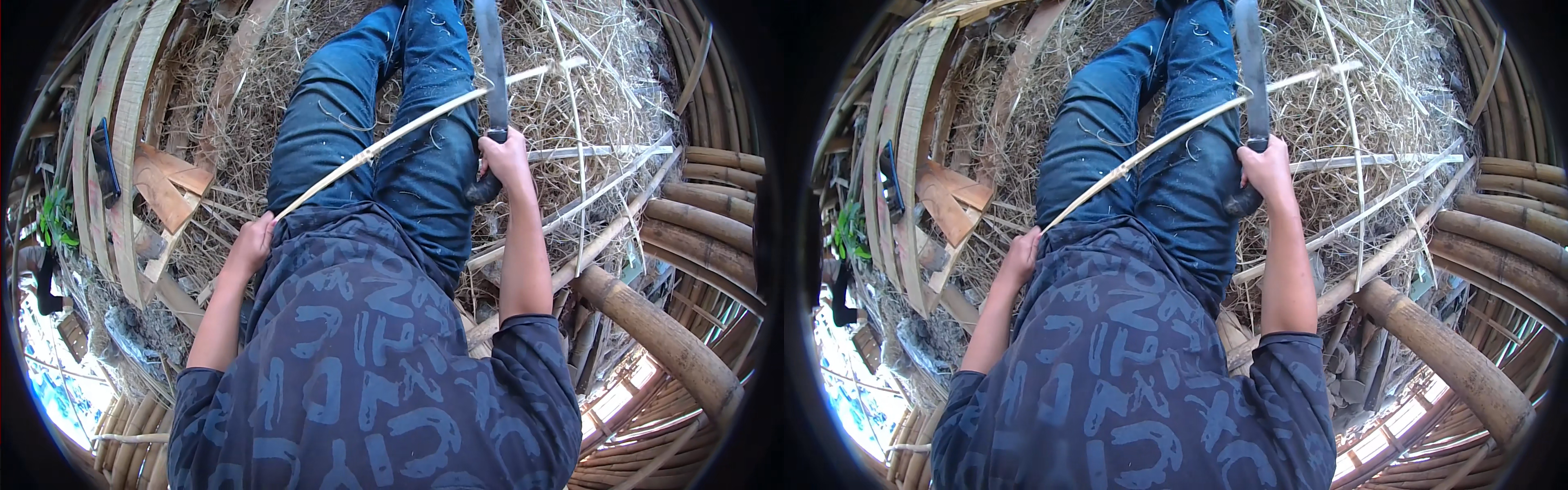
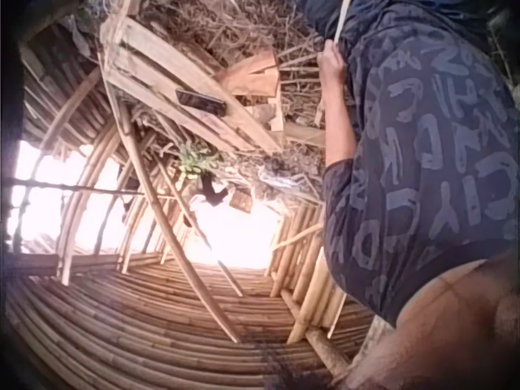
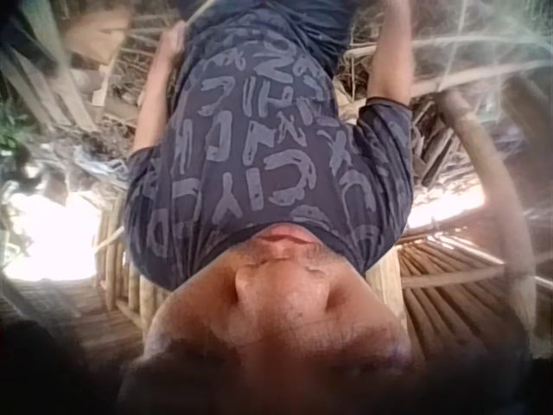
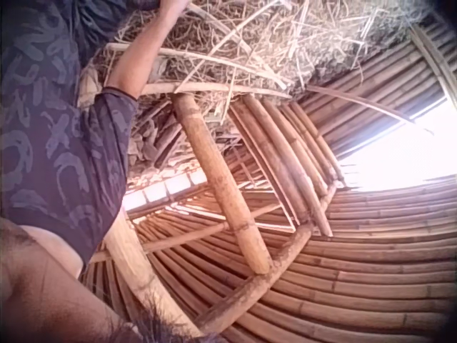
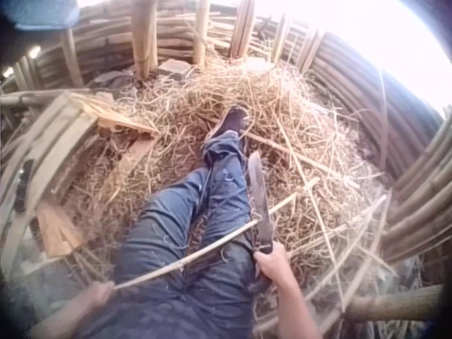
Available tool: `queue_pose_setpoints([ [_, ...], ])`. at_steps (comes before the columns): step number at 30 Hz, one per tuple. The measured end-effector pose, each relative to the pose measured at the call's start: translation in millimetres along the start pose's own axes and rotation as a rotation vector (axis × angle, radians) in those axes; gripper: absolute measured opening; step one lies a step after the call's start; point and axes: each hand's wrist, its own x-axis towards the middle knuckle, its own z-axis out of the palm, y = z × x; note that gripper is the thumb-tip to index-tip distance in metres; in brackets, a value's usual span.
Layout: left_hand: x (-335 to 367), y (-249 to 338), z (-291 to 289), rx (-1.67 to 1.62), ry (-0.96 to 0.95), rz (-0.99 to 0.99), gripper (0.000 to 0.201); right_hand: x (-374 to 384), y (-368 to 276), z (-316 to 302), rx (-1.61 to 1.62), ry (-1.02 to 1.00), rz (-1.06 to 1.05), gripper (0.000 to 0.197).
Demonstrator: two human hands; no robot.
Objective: The person uses a large blade to shave and thin out a strip of bamboo by drawing the blade repeatedly along the wood surface while holding the strip by hand.
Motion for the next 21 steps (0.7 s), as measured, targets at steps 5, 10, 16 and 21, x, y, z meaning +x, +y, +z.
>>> queue_pose_setpoints([
  [5,-6.5,-6.9,7.7,-0.049,0.058,-0.001,0.026,-12.4,-24.6,14.8,-0.173,-0.018,-0.068,0.011],
  [10,-5.1,-13.6,10.9,-0.070,0.099,0.045,0.029,7.3,-43.5,-5.1,-0.174,0.021,-0.058,0.010],
  [16,-7.2,-13.4,11.9,-0.060,0.092,0.006,0.028,-26.1,-42.0,33.8,-0.233,-0.054,-0.056,0.014],
  [21,-7.7,-8.6,9.6,-0.033,0.088,0.001,0.027,-14.6,-40.3,-3.0,-0.143,-0.070,-0.035,0.007],
])
